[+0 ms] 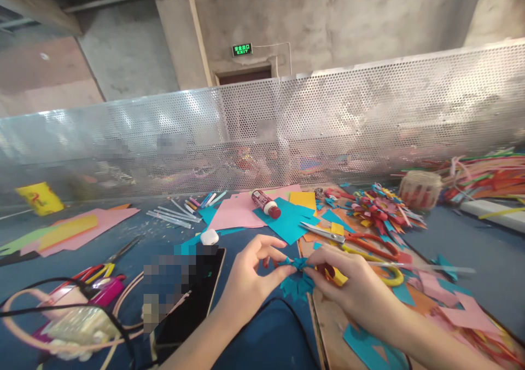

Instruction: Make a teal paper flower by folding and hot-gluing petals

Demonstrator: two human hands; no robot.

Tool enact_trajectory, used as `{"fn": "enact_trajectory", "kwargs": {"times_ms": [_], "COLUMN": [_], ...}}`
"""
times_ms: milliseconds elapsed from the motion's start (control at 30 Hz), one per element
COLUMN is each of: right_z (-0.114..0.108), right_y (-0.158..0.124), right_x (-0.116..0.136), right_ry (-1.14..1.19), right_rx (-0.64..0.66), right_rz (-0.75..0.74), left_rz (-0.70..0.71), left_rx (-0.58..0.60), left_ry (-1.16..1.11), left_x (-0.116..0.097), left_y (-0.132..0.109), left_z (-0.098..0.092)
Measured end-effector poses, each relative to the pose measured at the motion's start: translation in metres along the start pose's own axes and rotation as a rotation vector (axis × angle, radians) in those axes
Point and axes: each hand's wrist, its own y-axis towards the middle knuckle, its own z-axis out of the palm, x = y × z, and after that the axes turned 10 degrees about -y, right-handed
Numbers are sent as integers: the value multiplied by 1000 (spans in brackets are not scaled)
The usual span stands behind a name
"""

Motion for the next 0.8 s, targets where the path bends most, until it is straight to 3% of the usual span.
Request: {"fn": "enact_trajectory", "kwargs": {"times_ms": [433,700,800], "right_z": [4,4,4], "right_y": [1,-2,-1], "right_x": [-1,1,1], "right_ry": [-63,-27,-4], "right_rx": [-68,-52,-70], "right_rz": [-120,15,-34], "left_rz": [39,50,62], "left_rx": [33,17,36], "left_ry": [102,109,127], "left_x": [0,-5,-6], "left_y": [-1,0,-1], "left_z": [0,-1,0]}}
